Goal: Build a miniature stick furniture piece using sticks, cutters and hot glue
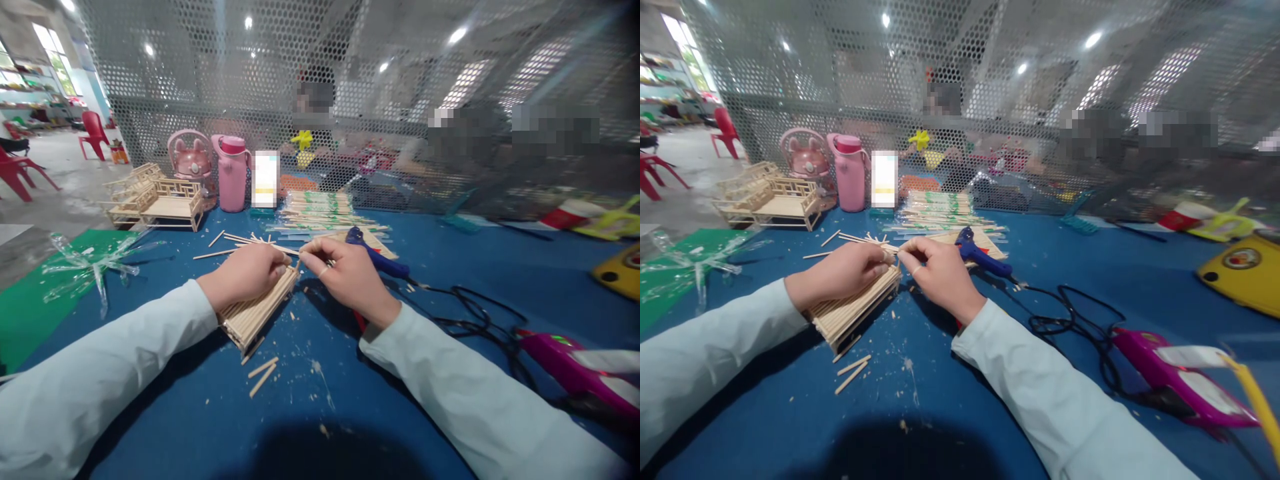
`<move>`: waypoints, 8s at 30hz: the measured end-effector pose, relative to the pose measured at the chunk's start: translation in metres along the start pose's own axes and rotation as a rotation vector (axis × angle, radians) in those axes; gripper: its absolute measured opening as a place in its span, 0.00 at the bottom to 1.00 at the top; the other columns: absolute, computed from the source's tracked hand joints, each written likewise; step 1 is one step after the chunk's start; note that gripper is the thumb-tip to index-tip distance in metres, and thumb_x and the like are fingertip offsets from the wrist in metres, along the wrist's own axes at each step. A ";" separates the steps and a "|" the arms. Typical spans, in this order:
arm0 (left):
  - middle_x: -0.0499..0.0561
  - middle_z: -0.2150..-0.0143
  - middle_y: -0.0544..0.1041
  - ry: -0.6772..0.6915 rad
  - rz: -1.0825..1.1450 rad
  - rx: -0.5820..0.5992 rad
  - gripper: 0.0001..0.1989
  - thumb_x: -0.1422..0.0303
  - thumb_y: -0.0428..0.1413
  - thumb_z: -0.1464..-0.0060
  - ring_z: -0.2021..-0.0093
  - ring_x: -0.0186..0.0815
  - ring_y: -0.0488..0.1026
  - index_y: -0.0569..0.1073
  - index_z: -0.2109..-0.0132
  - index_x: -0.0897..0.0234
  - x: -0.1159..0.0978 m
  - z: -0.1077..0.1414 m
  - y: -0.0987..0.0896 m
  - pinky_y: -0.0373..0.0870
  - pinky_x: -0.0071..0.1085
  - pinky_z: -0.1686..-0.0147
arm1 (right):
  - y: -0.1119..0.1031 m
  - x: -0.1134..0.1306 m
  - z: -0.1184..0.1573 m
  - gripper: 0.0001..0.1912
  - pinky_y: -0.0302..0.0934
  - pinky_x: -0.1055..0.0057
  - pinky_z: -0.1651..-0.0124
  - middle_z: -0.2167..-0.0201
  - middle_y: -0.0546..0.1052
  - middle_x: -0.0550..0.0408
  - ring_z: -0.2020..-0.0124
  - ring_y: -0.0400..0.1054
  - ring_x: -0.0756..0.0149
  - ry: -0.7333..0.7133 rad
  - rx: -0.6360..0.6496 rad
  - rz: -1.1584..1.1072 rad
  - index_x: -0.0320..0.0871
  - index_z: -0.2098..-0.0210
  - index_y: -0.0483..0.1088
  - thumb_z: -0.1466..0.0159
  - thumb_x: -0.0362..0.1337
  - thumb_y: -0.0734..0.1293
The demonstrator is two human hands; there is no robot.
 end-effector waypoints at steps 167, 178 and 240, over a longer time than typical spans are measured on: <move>0.57 0.60 0.77 -0.045 -0.006 -0.043 0.11 0.74 0.47 0.46 0.62 0.38 0.73 0.69 0.56 0.67 0.002 0.003 0.000 0.68 0.32 0.63 | -0.008 0.022 0.014 0.17 0.60 0.64 0.61 0.70 0.75 0.53 0.66 0.68 0.63 -0.379 -0.176 0.282 0.45 0.63 0.75 0.42 0.25 0.58; 0.56 0.62 0.77 -0.041 -0.035 -0.052 0.09 0.72 0.47 0.45 0.64 0.39 0.72 0.69 0.59 0.66 0.003 0.002 0.001 0.67 0.32 0.65 | -0.006 0.021 0.014 0.15 0.60 0.63 0.60 0.70 0.75 0.53 0.64 0.68 0.62 -0.359 -0.153 0.305 0.44 0.65 0.74 0.42 0.25 0.58; 0.60 0.50 0.75 0.112 -0.175 -0.068 0.22 0.79 0.45 0.46 0.51 0.40 0.72 0.63 0.43 0.68 -0.004 0.003 0.005 0.67 0.38 0.53 | -0.005 -0.020 0.015 0.16 0.63 0.61 0.57 0.65 0.74 0.50 0.63 0.68 0.63 0.103 -0.215 -0.119 0.41 0.59 0.70 0.45 0.28 0.58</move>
Point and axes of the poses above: each hand's wrist, its own z-axis away from the middle knuckle, its own y-axis out of the palm, x = y × z, the point moved 9 cm from there along -z, towards the middle knuckle
